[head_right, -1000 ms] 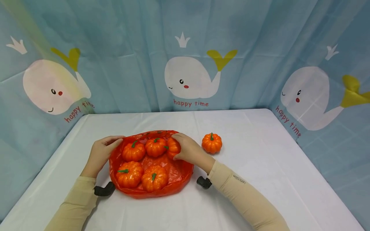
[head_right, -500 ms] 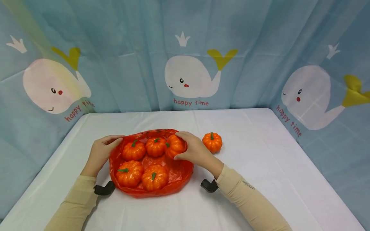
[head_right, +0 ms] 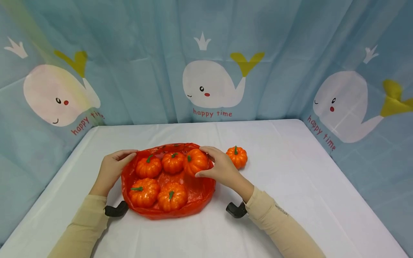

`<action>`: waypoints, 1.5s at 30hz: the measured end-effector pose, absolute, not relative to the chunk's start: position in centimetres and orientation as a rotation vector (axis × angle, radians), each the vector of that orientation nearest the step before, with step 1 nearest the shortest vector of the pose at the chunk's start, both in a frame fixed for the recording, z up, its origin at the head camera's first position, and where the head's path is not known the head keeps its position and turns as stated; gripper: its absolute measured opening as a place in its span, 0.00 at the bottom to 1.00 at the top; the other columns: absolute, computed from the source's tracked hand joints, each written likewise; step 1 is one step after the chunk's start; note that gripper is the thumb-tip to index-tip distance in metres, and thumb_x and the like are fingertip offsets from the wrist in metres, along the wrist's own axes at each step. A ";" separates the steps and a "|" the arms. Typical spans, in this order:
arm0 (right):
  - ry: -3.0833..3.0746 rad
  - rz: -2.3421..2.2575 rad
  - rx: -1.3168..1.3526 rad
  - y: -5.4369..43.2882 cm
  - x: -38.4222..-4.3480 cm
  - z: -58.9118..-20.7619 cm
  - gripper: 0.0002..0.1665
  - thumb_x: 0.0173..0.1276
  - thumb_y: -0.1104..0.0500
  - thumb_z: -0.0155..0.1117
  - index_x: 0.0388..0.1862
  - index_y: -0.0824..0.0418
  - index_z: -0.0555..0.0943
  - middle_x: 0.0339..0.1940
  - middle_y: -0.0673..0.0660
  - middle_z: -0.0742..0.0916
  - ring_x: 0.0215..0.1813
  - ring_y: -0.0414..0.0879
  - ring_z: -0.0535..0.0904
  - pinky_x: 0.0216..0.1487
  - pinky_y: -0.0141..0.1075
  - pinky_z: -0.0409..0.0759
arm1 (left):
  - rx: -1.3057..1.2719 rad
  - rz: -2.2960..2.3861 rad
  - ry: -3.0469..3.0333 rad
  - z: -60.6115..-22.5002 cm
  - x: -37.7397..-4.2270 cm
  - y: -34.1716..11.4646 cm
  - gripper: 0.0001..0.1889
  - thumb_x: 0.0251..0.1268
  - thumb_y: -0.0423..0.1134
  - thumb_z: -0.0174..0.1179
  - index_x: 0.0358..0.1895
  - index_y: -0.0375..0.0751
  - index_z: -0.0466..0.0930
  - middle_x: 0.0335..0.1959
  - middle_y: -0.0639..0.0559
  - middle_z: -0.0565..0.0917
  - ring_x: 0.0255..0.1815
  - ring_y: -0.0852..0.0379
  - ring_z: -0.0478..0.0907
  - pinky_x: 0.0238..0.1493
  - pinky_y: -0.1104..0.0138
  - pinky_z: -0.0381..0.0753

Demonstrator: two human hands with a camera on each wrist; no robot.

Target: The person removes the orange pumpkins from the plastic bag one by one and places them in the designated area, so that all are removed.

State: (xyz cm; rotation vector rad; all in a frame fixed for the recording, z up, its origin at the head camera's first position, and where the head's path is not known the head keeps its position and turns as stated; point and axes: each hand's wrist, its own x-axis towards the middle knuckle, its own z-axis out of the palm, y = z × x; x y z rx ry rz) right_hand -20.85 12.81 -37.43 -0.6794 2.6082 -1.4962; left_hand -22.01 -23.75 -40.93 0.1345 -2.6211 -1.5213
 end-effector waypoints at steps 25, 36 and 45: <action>2.495 -1.727 -0.556 15.2 -19.4 -37.3 0.45 0.55 0.54 0.80 0.71 0.58 0.71 0.73 0.57 0.74 0.75 0.53 0.69 0.67 0.40 0.72 | 0.156 -1.526 -2.611 -40.3 -21.8 -24.0 0.25 0.72 0.58 0.55 0.59 0.42 0.83 0.59 0.42 0.83 0.61 0.51 0.75 0.46 0.86 0.72; 2.384 -1.878 -0.518 16.4 -19.0 -36.9 0.45 0.56 0.59 0.78 0.72 0.59 0.69 0.71 0.58 0.74 0.71 0.56 0.74 0.61 0.38 0.78 | 0.140 -1.563 -2.595 -40.4 -21.9 -23.8 0.25 0.71 0.58 0.56 0.59 0.43 0.83 0.59 0.44 0.84 0.61 0.54 0.75 0.48 0.85 0.73; 2.399 -1.860 -0.506 16.9 -18.4 -37.3 0.45 0.56 0.59 0.78 0.72 0.61 0.69 0.71 0.60 0.74 0.70 0.56 0.75 0.61 0.37 0.79 | 0.154 -1.574 -2.602 -40.6 -21.7 -24.0 0.26 0.71 0.59 0.56 0.59 0.43 0.82 0.59 0.44 0.83 0.63 0.53 0.75 0.48 0.85 0.73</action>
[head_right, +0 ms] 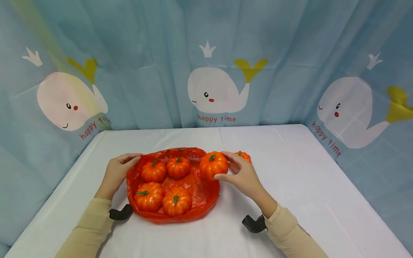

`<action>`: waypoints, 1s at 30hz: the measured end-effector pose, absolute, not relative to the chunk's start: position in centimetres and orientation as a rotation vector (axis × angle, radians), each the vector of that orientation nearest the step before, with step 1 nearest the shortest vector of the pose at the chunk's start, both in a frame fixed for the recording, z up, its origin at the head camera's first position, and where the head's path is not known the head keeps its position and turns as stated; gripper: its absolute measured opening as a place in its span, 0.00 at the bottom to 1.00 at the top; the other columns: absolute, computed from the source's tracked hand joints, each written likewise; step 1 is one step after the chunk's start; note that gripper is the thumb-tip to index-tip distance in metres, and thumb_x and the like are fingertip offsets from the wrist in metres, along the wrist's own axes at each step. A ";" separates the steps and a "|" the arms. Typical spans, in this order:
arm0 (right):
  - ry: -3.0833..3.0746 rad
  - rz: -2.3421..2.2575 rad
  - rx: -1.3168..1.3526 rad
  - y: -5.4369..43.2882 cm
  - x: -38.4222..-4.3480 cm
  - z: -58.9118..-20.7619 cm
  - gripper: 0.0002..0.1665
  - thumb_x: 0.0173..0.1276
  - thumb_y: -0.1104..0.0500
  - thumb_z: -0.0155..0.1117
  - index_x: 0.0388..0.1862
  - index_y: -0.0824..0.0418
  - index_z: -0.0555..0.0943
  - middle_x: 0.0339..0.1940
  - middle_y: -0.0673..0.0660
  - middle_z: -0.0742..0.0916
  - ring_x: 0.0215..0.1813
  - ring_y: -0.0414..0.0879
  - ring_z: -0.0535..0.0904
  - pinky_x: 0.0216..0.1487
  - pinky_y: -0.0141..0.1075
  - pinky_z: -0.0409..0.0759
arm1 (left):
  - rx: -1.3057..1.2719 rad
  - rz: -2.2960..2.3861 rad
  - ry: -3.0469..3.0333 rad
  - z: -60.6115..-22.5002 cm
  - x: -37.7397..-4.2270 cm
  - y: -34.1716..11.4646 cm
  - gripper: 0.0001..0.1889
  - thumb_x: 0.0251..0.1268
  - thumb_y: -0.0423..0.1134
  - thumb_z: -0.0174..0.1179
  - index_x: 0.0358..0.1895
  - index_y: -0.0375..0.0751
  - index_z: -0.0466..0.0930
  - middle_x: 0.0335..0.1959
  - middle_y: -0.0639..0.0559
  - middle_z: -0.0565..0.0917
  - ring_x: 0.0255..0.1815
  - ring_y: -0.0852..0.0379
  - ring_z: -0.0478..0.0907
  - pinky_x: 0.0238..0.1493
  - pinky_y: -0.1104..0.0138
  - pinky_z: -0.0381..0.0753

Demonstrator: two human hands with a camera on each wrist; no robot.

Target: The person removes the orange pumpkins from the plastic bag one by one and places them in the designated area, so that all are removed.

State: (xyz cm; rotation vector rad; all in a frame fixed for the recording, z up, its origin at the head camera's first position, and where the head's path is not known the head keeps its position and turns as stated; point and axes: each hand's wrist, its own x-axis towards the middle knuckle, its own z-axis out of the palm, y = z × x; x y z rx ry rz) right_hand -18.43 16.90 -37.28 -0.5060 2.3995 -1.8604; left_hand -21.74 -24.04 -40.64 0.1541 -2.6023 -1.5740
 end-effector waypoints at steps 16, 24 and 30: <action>2.455 -1.886 -0.444 18.5 -17.8 -37.6 0.43 0.59 0.59 0.76 0.73 0.59 0.69 0.73 0.59 0.74 0.65 0.40 0.79 0.55 0.30 0.81 | 0.174 -1.526 -2.623 -40.8 -21.6 -24.1 0.26 0.71 0.59 0.56 0.58 0.43 0.83 0.58 0.44 0.84 0.62 0.52 0.76 0.50 0.83 0.73; 2.493 -1.939 -0.405 19.5 -17.9 -37.3 0.44 0.60 0.63 0.75 0.73 0.64 0.67 0.74 0.63 0.72 0.67 0.30 0.73 0.57 0.24 0.78 | 0.183 -1.581 -2.617 -41.1 -21.9 -23.7 0.26 0.70 0.59 0.57 0.59 0.43 0.83 0.60 0.44 0.83 0.63 0.52 0.75 0.49 0.85 0.72; 2.530 -1.939 -0.349 20.3 -18.2 -37.0 0.43 0.62 0.60 0.74 0.74 0.62 0.67 0.74 0.62 0.72 0.71 0.42 0.73 0.56 0.24 0.77 | 0.180 -1.549 -2.613 -41.2 -22.0 -23.7 0.26 0.71 0.59 0.56 0.59 0.43 0.83 0.60 0.45 0.83 0.63 0.52 0.75 0.48 0.85 0.73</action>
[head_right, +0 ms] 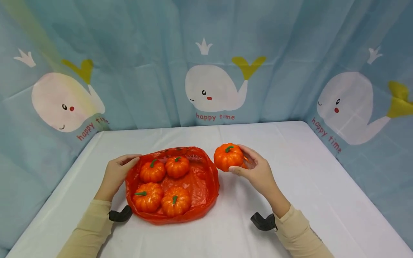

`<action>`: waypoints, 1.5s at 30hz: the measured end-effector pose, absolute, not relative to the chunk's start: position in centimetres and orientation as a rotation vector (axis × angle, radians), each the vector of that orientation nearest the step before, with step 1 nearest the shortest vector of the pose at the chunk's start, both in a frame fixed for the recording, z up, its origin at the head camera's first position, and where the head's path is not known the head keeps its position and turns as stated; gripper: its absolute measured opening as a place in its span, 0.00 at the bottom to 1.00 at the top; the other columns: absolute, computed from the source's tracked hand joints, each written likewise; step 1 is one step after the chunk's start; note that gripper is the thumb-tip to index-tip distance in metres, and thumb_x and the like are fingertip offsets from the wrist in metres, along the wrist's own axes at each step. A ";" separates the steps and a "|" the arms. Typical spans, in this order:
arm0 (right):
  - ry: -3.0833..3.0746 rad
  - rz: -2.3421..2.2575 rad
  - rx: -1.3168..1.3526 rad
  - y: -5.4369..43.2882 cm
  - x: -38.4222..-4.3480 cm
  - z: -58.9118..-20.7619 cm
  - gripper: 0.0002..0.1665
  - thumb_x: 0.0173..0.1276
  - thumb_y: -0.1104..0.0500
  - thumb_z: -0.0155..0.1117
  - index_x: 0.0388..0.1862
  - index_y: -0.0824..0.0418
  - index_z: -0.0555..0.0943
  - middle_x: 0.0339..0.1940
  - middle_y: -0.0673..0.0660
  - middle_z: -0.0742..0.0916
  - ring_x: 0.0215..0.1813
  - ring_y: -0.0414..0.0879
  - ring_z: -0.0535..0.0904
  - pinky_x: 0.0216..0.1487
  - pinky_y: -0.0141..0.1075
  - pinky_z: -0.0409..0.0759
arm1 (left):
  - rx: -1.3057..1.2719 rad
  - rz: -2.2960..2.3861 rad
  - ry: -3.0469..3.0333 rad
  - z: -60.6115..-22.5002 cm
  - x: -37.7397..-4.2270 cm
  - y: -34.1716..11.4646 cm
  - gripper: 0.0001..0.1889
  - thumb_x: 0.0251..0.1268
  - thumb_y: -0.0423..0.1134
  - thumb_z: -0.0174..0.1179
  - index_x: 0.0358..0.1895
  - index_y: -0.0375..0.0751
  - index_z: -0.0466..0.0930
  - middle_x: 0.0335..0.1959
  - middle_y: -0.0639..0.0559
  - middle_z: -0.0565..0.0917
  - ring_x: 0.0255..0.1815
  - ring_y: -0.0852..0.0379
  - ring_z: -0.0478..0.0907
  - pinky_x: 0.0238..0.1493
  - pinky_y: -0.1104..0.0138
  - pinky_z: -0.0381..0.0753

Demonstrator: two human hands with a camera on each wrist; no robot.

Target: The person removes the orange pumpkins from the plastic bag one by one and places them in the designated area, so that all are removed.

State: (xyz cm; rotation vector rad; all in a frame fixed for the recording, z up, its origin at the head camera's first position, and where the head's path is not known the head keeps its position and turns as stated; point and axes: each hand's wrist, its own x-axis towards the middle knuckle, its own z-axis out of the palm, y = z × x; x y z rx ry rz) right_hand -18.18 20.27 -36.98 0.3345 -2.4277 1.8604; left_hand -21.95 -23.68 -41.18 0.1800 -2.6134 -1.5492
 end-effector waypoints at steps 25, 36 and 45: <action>-2.422 1.769 -0.068 27.1 -18.4 -37.1 0.49 0.66 0.55 0.70 0.79 0.64 0.56 0.80 0.59 0.63 0.80 0.48 0.59 0.53 0.14 0.72 | 0.171 -1.546 -2.597 -41.0 -21.9 -23.6 0.26 0.71 0.58 0.55 0.59 0.43 0.83 0.59 0.44 0.84 0.61 0.53 0.76 0.46 0.86 0.73; -2.547 1.707 -0.264 28.9 -20.4 -38.9 0.53 0.68 0.45 0.67 0.82 0.58 0.50 0.82 0.59 0.58 0.82 0.52 0.52 0.76 0.44 0.59 | 0.201 -1.562 -2.605 -40.7 -21.5 -23.8 0.25 0.72 0.57 0.55 0.59 0.42 0.82 0.59 0.42 0.83 0.61 0.51 0.76 0.45 0.86 0.73; -2.556 1.718 -0.305 29.8 -21.4 -40.2 0.53 0.68 0.46 0.67 0.81 0.61 0.51 0.82 0.62 0.58 0.82 0.54 0.52 0.74 0.31 0.62 | 0.190 -1.574 -2.613 -41.0 -21.8 -23.7 0.25 0.72 0.57 0.55 0.60 0.43 0.82 0.60 0.44 0.83 0.62 0.51 0.76 0.47 0.84 0.74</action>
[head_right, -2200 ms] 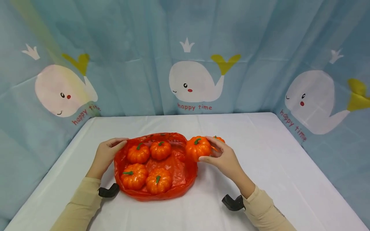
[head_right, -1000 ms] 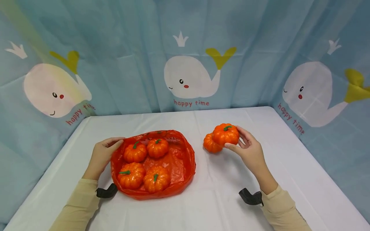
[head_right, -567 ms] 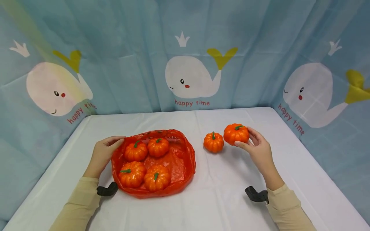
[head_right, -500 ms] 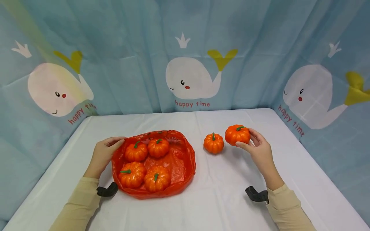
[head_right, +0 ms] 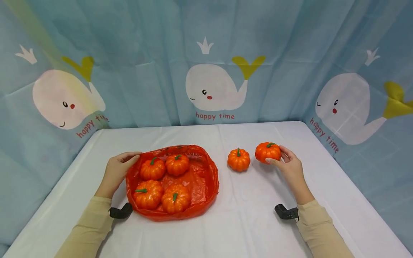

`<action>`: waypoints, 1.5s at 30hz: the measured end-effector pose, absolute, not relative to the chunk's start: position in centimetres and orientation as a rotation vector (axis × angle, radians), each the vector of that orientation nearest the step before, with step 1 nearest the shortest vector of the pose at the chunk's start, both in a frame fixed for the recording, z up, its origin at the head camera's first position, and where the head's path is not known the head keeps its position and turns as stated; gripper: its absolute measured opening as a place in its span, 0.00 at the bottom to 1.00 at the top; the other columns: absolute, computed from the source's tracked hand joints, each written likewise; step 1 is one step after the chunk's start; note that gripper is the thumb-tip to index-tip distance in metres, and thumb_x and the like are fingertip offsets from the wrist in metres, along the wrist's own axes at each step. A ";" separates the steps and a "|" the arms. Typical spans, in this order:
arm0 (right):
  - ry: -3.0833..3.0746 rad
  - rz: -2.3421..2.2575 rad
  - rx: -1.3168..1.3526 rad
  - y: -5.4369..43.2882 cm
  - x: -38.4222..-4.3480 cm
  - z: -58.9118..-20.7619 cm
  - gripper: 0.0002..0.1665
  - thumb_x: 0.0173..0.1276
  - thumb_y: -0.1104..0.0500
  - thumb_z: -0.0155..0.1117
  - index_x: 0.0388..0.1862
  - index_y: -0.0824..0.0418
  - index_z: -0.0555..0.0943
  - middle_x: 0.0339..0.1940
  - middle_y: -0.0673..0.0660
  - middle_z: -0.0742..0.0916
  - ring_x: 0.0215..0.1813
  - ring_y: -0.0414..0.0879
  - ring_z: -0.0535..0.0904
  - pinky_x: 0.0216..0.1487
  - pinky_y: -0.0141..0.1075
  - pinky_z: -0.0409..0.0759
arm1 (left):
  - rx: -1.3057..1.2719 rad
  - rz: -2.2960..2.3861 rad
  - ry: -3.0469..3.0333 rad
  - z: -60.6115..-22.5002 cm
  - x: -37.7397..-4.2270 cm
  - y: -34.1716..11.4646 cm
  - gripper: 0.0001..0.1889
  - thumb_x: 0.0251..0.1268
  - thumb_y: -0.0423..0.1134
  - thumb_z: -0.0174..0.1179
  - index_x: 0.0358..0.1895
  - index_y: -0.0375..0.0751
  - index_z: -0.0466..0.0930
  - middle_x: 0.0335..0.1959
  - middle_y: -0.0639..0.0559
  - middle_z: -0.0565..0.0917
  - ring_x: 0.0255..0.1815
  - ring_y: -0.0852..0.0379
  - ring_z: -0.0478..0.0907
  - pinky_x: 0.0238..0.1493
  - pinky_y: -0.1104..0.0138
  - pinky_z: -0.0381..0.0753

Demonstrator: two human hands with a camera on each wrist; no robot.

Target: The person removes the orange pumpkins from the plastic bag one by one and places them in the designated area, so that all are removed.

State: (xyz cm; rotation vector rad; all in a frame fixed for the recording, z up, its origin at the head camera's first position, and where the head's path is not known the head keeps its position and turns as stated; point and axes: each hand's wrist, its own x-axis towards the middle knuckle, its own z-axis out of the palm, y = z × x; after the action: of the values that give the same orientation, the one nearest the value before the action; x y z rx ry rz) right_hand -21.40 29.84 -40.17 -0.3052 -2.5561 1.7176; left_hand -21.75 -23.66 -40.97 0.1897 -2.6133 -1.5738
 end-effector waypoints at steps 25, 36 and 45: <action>-2.741 1.638 -0.390 29.1 -23.2 -41.3 0.54 0.69 0.48 0.67 0.80 0.68 0.48 0.82 0.69 0.54 0.80 0.63 0.55 0.76 0.52 0.61 | 0.195 -1.542 -2.593 -41.4 -21.0 -24.5 0.25 0.72 0.58 0.55 0.59 0.43 0.82 0.59 0.44 0.83 0.62 0.51 0.76 0.47 0.86 0.72; -2.816 1.702 -0.390 29.6 -22.2 -41.8 0.53 0.71 0.53 0.64 0.80 0.69 0.43 0.81 0.71 0.52 0.81 0.64 0.53 0.77 0.53 0.59 | 0.194 -1.514 -2.620 -41.2 -20.1 -24.7 0.25 0.73 0.58 0.54 0.59 0.43 0.82 0.59 0.43 0.84 0.61 0.50 0.76 0.45 0.87 0.72; -2.868 1.516 -0.385 30.3 -21.1 -40.5 0.63 0.66 0.51 0.70 0.81 0.66 0.36 0.81 0.73 0.45 0.80 0.68 0.48 0.75 0.57 0.58 | 0.148 -1.539 -2.632 -40.3 -21.3 -23.7 0.24 0.73 0.56 0.55 0.59 0.43 0.82 0.59 0.43 0.83 0.63 0.50 0.76 0.49 0.84 0.73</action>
State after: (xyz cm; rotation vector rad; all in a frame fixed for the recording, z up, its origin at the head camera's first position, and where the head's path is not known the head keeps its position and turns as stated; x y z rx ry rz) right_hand -21.07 30.26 -40.50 -0.3854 -2.8684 1.5161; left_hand -21.34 -23.68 -40.30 0.1481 -2.6321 -1.5386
